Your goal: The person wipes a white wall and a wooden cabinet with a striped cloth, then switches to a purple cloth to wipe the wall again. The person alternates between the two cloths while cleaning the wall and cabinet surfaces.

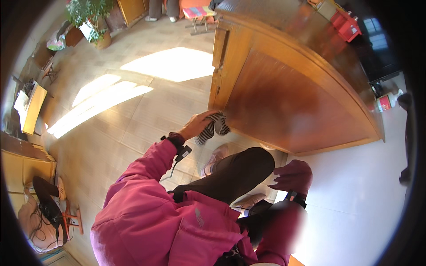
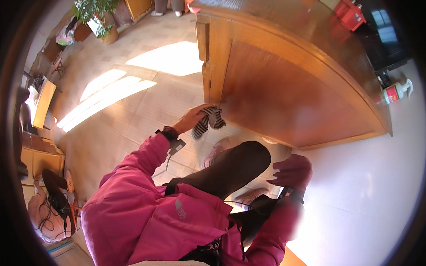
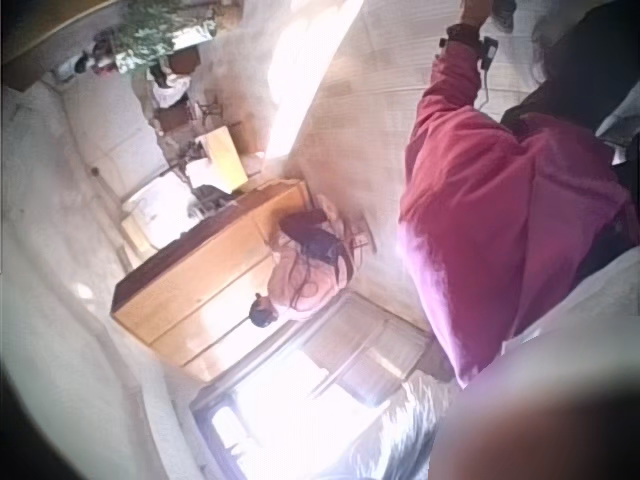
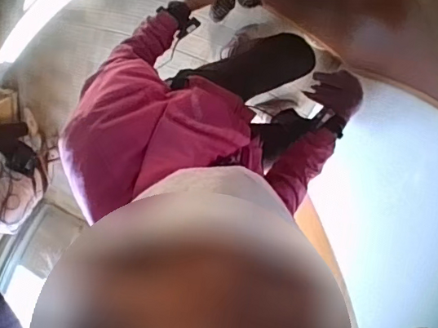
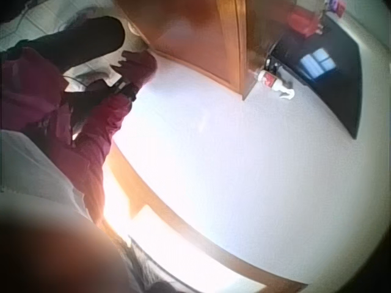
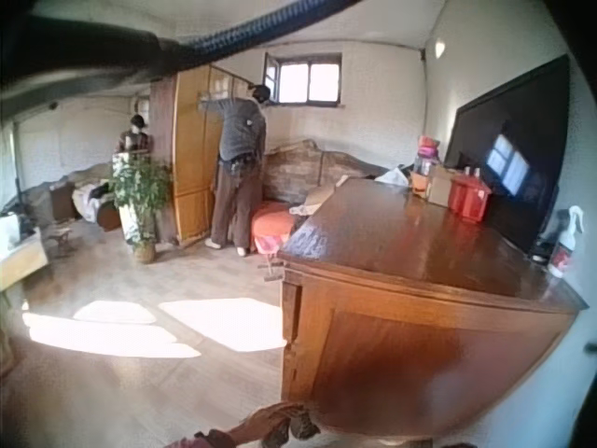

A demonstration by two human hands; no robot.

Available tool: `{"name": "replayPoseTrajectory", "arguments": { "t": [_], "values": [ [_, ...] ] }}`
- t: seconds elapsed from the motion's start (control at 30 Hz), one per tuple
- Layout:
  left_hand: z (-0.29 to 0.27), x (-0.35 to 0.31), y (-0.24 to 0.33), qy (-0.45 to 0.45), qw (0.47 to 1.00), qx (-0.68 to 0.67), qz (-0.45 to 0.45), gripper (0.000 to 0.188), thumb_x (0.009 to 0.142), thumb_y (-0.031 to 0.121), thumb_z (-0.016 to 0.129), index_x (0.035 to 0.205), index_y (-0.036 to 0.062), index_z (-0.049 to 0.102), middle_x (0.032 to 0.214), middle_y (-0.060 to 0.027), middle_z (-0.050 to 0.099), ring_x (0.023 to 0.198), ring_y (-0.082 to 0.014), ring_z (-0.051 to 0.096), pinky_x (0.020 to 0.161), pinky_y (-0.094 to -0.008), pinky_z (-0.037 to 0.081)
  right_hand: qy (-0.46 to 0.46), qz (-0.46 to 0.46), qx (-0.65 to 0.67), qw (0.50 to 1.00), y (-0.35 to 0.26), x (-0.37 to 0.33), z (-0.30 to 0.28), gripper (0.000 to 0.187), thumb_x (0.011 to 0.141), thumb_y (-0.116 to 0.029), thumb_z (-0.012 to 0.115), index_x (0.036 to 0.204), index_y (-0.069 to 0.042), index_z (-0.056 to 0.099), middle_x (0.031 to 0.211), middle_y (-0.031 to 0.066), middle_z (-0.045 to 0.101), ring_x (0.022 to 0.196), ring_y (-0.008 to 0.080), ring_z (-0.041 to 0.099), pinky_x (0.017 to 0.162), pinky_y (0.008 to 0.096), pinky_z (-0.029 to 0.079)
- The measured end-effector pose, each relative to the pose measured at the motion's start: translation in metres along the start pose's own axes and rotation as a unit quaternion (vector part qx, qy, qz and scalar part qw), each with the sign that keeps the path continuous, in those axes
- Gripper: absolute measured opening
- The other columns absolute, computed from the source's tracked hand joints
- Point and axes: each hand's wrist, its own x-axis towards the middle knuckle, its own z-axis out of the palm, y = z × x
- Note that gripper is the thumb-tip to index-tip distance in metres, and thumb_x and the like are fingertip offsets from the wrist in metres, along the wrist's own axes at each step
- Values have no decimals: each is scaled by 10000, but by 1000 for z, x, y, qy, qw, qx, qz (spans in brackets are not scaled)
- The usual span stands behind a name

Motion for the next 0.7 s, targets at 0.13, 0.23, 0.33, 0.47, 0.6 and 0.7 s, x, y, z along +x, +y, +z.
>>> {"name": "replayPoseTrajectory", "arguments": {
  "t": [0.13, 0.23, 0.33, 0.47, 0.6, 0.7],
  "values": [
    [-51, -3, 64, 99, 882, -458, -48, 432, 975, 227, 626, 1377, 73, 589, 1239, -61, 660, 1125, -149, 609, 1000, -294, 473, -6, -42, 33, 999, -12, -14, 9, 176, 612, 73, 823, 705, 108, 678, 738, 200, 713, 583, 237, 698, 535, 346, 592],
    [-90, -15, 114, 115, 792, -597, -57, 505, 965, 409, 639, 1346, 81, 591, 1228, -82, 666, 1092, -207, 637, 998, -340, 498, -1, -83, -26, 996, -4, -15, 14, 161, 584, 110, 810, 672, 91, 677, 704, 176, 705, 585, 213, 695, 503, 322, 567],
    [-74, -3, 150, 194, 711, -676, 16, 410, 1011, 406, 587, 1303, 121, 620, 1243, -61, 670, 1125, -239, 634, 1020, -406, 500, -15, -126, -5, 992, 8, -17, 14, 135, 595, 106, 780, 675, 100, 671, 681, 187, 689, 579, 234, 690, 494, 345, 574],
    [-59, 4, 181, 32, 588, -806, 61, 624, 986, 567, 547, 1393, 94, 540, 1329, -98, 624, 1193, -301, 604, 1063, -471, 474, -22, -39, 44, 998, 15, -17, 4, 94, 706, 27, 681, 700, 114, 645, 669, 233, 664, 565, 302, 673, 502, 428, 589],
    [-51, 10, 203, 20, 617, -781, 97, 739, 1001, 643, 423, 1480, 81, 443, 1420, -149, 562, 1278, -335, 563, 1096, -505, 447, -11, 246, 206, 947, 13, -11, -12, 206, 816, -51, 582, 725, 129, 618, 656, 279, 638, 550, 371, 657, 510, 510, 605],
    [-20, 0, 211, 140, 699, -701, -9, 617, 1038, 544, 425, 1458, 94, 468, 1432, -112, 567, 1293, -309, 553, 1116, -492, 424, -8, 202, 198, 959, 21, -11, -17, 269, 869, -99, 520, 749, 129, 598, 653, 304, 625, 550, 411, 648, 522, 548, 613]
  ]
}}
